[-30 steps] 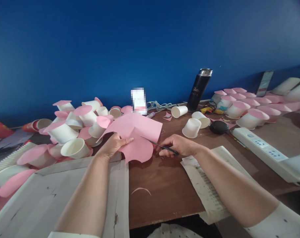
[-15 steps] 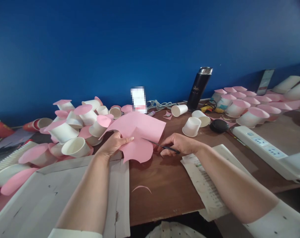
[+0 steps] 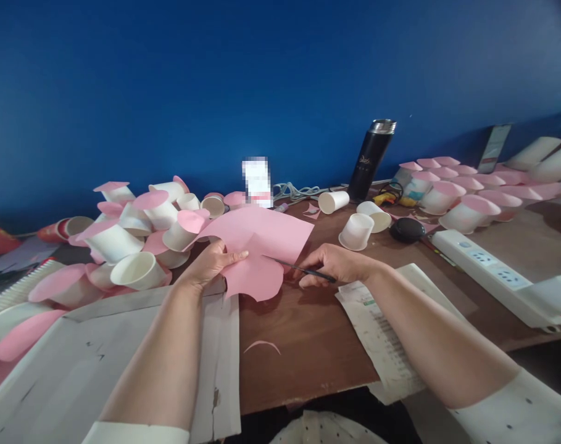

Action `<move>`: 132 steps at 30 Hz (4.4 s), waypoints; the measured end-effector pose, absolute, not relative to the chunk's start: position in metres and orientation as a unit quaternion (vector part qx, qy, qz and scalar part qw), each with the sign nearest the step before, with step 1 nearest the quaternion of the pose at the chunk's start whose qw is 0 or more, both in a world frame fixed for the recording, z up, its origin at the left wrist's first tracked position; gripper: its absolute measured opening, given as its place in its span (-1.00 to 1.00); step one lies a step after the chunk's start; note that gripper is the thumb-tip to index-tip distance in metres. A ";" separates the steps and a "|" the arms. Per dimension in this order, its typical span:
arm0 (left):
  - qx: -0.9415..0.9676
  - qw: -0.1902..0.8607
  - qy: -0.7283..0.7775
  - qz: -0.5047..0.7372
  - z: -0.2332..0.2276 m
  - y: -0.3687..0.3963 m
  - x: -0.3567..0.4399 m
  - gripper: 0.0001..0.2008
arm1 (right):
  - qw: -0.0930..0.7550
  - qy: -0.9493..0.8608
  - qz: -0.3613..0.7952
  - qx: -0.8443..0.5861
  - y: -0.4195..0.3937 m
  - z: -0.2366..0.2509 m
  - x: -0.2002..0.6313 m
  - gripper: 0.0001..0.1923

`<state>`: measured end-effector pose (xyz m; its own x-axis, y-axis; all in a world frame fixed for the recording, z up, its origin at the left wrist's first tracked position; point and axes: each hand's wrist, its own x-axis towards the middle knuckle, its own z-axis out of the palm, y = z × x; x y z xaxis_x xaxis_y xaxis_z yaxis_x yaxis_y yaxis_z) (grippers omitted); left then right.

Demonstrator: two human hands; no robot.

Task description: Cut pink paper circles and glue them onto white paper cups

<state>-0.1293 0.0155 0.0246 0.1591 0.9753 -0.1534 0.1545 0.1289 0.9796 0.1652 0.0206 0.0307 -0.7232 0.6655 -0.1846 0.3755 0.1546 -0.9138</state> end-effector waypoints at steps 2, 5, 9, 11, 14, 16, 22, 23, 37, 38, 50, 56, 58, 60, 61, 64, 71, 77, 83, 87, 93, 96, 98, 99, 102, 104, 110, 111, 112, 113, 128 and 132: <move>0.537 0.540 0.518 0.390 0.024 0.016 -0.129 -0.53 | 0.124 -0.757 0.538 -0.350 0.021 0.031 0.166 -0.73; 0.531 0.552 0.495 0.410 0.023 0.015 -0.128 -0.48 | 0.110 -0.762 0.534 -0.350 0.020 0.033 0.166 -0.71; 0.525 0.549 0.488 0.429 0.023 0.014 -0.125 -0.48 | 0.123 -0.758 0.542 -0.341 0.020 0.032 0.165 -0.70; 0.515 0.552 0.478 0.449 0.021 0.015 -0.123 -0.47 | 0.130 -0.749 0.552 -0.343 0.020 0.030 0.164 -0.68; 0.476 0.552 0.456 0.511 0.018 0.018 -0.122 -0.49 | 0.170 -0.722 0.568 -0.356 0.022 0.025 0.161 -0.62; 0.437 0.560 0.423 0.563 0.015 0.021 -0.122 -0.53 | 0.226 -0.691 0.576 -0.375 0.024 0.021 0.158 -0.57; 0.397 0.644 0.305 0.579 0.010 0.022 -0.102 -0.56 | 0.373 -0.618 0.560 -0.406 0.016 0.016 0.140 -0.53; 0.404 0.643 0.307 0.574 0.010 0.020 -0.096 -0.56 | 0.379 -0.622 0.551 -0.408 0.014 0.015 0.136 -0.53; 0.404 0.533 0.475 0.571 0.006 0.018 -0.081 -0.63 | 0.337 -0.633 0.572 -0.398 0.007 0.004 0.126 -0.50; 0.413 0.531 0.476 0.566 0.005 0.018 -0.082 -0.65 | 0.335 -0.627 0.578 -0.401 0.008 0.005 0.126 -0.51; 0.418 0.546 0.490 0.536 0.007 0.017 -0.085 -0.58 | 0.330 -0.620 0.577 -0.416 0.004 0.013 0.125 -0.54; 0.419 0.564 0.474 0.532 0.009 0.017 -0.086 -0.63 | 0.330 -0.619 0.575 -0.421 0.004 0.014 0.125 -0.54; 0.431 0.562 0.466 0.530 0.008 0.018 -0.088 -0.63 | 0.326 -0.616 0.578 -0.425 0.004 0.014 0.125 -0.53; 0.437 0.562 0.460 0.531 0.007 0.018 -0.090 -0.62 | 0.323 -0.618 0.580 -0.422 0.005 0.014 0.126 -0.53; 0.437 0.563 0.458 0.532 0.006 0.018 -0.090 -0.62 | 0.324 -0.621 0.578 -0.419 0.006 0.014 0.126 -0.54; 0.436 0.569 0.454 0.530 0.006 0.018 -0.091 -0.62 | 0.325 -0.629 0.573 -0.413 0.007 0.014 0.127 -0.56; 0.434 0.568 0.461 0.526 0.008 0.018 -0.091 -0.59 | 0.327 -0.631 0.565 -0.419 0.005 0.013 0.126 -0.51; 0.438 0.560 0.464 0.529 0.006 0.018 -0.093 -0.58 | 0.326 -0.631 0.561 -0.425 0.006 0.013 0.127 -0.47; 0.446 0.540 0.474 0.533 0.001 0.020 -0.095 -0.50 | 0.316 -0.630 0.568 -0.424 0.004 0.016 0.125 -0.53; 0.472 0.496 0.501 0.529 0.000 0.022 -0.095 -0.57 | 0.316 -0.639 0.569 -0.410 0.000 0.014 0.123 -0.55; 0.512 0.415 0.528 0.536 -0.002 0.023 -0.095 -0.66 | 0.298 -0.627 0.600 -0.397 -0.008 0.015 0.118 -0.53; 0.520 0.401 0.530 0.537 -0.002 0.022 -0.095 -0.63 | 0.288 -0.608 0.632 -0.384 -0.009 0.017 0.118 -0.55; 0.524 0.396 0.534 0.532 -0.001 0.022 -0.095 -0.62 | 0.289 -0.597 0.646 -0.378 -0.010 0.020 0.118 -0.57; 0.526 0.393 0.537 0.530 -0.001 0.022 -0.095 -0.62 | 0.290 -0.594 0.649 -0.377 -0.009 0.021 0.119 -0.57; 0.539 0.387 0.536 0.523 0.000 0.022 -0.097 -0.59 | 0.286 -0.588 0.653 -0.381 -0.007 0.024 0.121 -0.55; 0.547 0.388 0.531 0.518 0.000 0.022 -0.098 -0.58 | 0.282 -0.587 0.653 -0.387 -0.005 0.023 0.123 -0.55; 0.545 0.460 0.495 0.496 0.000 0.022 -0.100 -0.56 | 0.283 -0.593 0.645 -0.391 0.001 0.015 0.127 -0.56; 0.542 0.476 0.484 0.495 0.000 0.021 -0.099 -0.55 | 0.284 -0.594 0.644 -0.391 0.002 0.014 0.127 -0.56; 0.538 0.491 0.474 0.494 -0.001 0.021 -0.099 -0.56 | 0.284 -0.595 0.642 -0.391 0.002 0.013 0.128 -0.56; 0.534 0.507 0.465 0.491 -0.001 0.021 -0.099 -0.56 | 0.283 -0.597 0.641 -0.391 0.003 0.012 0.128 -0.56; 0.486 0.640 0.418 0.424 0.016 0.011 -0.101 -0.65 | 0.304 -0.618 0.628 -0.363 0.004 0.014 0.127 -0.54; 0.485 0.640 0.411 0.431 0.015 0.012 -0.103 -0.64 | 0.310 -0.614 0.624 -0.371 0.001 0.019 0.127 -0.48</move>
<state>-0.1028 0.0120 0.0148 0.2901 0.9508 -0.1088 -0.1525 0.1582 0.9756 0.1268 0.0014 0.0189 -0.5324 0.8424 -0.0828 0.0697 -0.0539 -0.9961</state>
